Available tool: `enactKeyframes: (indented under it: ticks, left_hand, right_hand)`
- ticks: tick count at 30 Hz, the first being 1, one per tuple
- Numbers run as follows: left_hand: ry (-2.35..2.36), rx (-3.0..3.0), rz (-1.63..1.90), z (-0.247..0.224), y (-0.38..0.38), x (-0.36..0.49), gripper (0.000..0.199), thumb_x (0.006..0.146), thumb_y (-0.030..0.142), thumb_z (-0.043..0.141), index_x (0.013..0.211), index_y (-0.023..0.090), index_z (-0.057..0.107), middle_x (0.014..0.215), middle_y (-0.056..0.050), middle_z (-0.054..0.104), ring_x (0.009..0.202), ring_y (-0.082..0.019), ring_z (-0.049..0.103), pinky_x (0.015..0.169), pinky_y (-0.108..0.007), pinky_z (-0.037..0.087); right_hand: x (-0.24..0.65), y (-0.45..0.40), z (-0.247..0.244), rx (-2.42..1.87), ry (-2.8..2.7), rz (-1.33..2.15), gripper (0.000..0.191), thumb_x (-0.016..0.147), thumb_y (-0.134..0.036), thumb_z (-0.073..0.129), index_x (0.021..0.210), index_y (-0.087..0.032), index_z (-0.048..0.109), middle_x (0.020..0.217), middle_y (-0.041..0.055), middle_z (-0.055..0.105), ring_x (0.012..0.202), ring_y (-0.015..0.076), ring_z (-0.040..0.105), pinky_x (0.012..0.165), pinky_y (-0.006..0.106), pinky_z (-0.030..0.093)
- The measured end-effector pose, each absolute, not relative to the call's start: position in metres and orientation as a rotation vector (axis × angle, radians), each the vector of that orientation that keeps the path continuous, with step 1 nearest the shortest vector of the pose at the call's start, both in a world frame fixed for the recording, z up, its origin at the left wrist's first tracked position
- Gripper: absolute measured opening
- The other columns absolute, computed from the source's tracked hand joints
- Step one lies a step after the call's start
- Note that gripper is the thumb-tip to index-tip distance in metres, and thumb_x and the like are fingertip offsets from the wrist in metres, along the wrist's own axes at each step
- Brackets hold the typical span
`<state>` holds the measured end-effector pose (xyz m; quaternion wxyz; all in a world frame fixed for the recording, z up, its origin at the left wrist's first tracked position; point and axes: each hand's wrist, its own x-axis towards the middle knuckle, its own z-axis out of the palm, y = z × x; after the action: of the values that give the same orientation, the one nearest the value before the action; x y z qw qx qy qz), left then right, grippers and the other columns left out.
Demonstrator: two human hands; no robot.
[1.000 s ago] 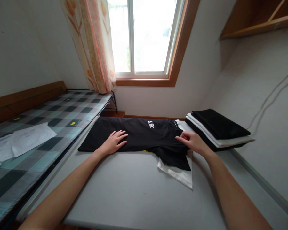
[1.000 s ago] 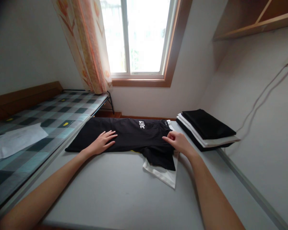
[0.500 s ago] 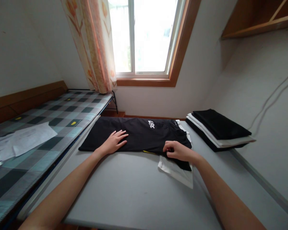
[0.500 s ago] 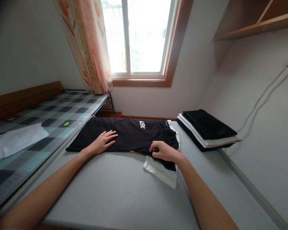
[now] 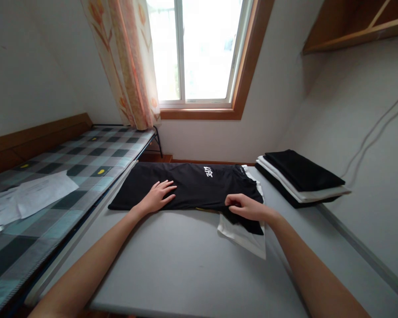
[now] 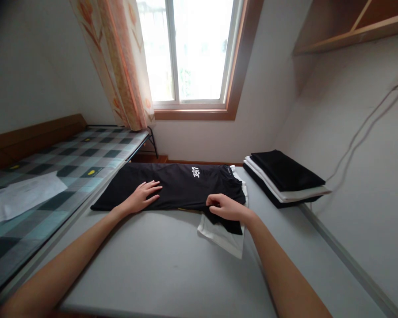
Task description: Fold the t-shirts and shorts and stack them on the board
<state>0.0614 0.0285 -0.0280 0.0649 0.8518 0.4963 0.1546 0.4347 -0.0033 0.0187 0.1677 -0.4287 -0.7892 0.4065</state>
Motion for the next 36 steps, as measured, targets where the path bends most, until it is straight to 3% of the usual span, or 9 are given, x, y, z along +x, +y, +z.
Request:
enactKeyframes:
  ticks: [2,5,9,12,17,20,26,30,36]
  left_hand:
    - [1.453,2.544,0.542,-0.023,0.027,0.072,0.044,0.093,0.05,0.045,0.127,0.027,0.06,0.143,-0.006,0.051,0.137,-0.025,0.04,0.116,-0.051,0.022]
    - [1.203,2.507,0.65,-0.011,0.022,0.101,0.04,0.093,0.047,0.048,0.122,0.024,0.064,0.133,-0.008,0.059,0.127,-0.022,0.049,0.111,-0.04,0.035]
    - [0.856,2.441,0.564,0.009,0.012,0.156,0.039,0.087,0.043,0.059,0.119,0.021,0.065,0.108,-0.007,0.067,0.095,-0.017,0.062,0.087,-0.028,0.049]
    - [0.689,2.455,0.444,0.021,0.008,0.193,0.044,0.08,0.043,0.069,0.118,0.021,0.064,0.091,-0.002,0.064,0.077,-0.013,0.058,0.07,-0.024,0.046]
    - [0.634,2.605,0.349,0.026,0.013,0.232,0.029,0.075,0.034,0.075,0.099,0.019,0.068,0.089,-0.002,0.059,0.076,-0.014,0.056,0.064,-0.023,0.04]
    - [0.637,2.66,0.351,0.02,0.016,0.244,0.025,0.077,0.028,0.071,0.1,0.019,0.067,0.088,-0.002,0.061,0.077,-0.015,0.059,0.065,-0.024,0.041]
    - [0.606,2.82,0.292,0.004,0.015,0.251,0.024,0.081,0.04,0.068,0.088,0.017,0.067,0.089,-0.007,0.066,0.082,-0.02,0.064,0.071,-0.027,0.043]
    - [0.633,2.811,0.332,0.006,0.012,0.248,0.02,0.087,0.037,0.062,0.09,0.018,0.067,0.088,-0.006,0.068,0.082,-0.018,0.065,0.071,-0.025,0.044]
    - [0.666,2.74,0.379,0.018,0.011,0.241,0.019,0.09,0.034,0.058,0.089,0.018,0.069,0.089,-0.007,0.07,0.083,-0.018,0.065,0.071,-0.024,0.044]
  right_hand:
    - [0.433,-0.003,0.018,-1.208,-2.219,1.158,0.003,0.073,-0.022,0.053,0.073,-0.019,0.054,0.064,-0.0034,0.049,0.06,0.0106,0.042,0.054,0.022,0.035]
    - [0.434,-0.002,0.019,-1.199,-2.196,1.183,0.007,0.074,-0.026,0.057,0.074,-0.018,0.056,0.064,-0.0034,0.05,0.059,0.0104,0.043,0.054,0.022,0.035]
    - [0.439,-0.003,0.023,-1.204,-2.147,1.319,0.018,0.075,-0.035,0.063,0.075,-0.017,0.063,0.064,-0.0013,0.056,0.058,0.0111,0.048,0.053,0.023,0.037]
    - [0.448,-0.002,0.026,-1.181,-2.12,1.449,0.028,0.075,-0.043,0.067,0.079,-0.015,0.069,0.067,0.001,0.062,0.061,0.0121,0.053,0.056,0.024,0.04]
    - [0.459,0.002,0.026,-1.156,-2.029,1.474,0.039,0.069,-0.05,0.073,0.083,-0.014,0.072,0.073,0.0015,0.066,0.066,0.013,0.056,0.061,0.024,0.042]
    - [0.463,0.002,0.028,-1.157,-1.96,1.449,0.039,0.069,-0.051,0.073,0.084,-0.015,0.071,0.076,0.0016,0.066,0.07,0.0135,0.057,0.065,0.025,0.043]
    - [0.475,0.008,0.025,-1.199,-1.707,1.212,0.038,0.076,-0.052,0.067,0.087,-0.016,0.069,0.072,0.002,0.063,0.069,0.0141,0.056,0.066,0.027,0.044]
    - [0.489,0.015,0.017,-1.224,-1.563,1.101,0.039,0.074,-0.054,0.068,0.083,-0.017,0.069,0.074,0.004,0.065,0.072,0.0161,0.058,0.068,0.029,0.045]
    - [0.517,0.011,0.022,-1.318,-1.669,1.195,0.039,0.071,-0.047,0.07,0.096,-0.018,0.071,0.091,0.0076,0.07,0.091,0.0223,0.063,0.081,0.034,0.048]
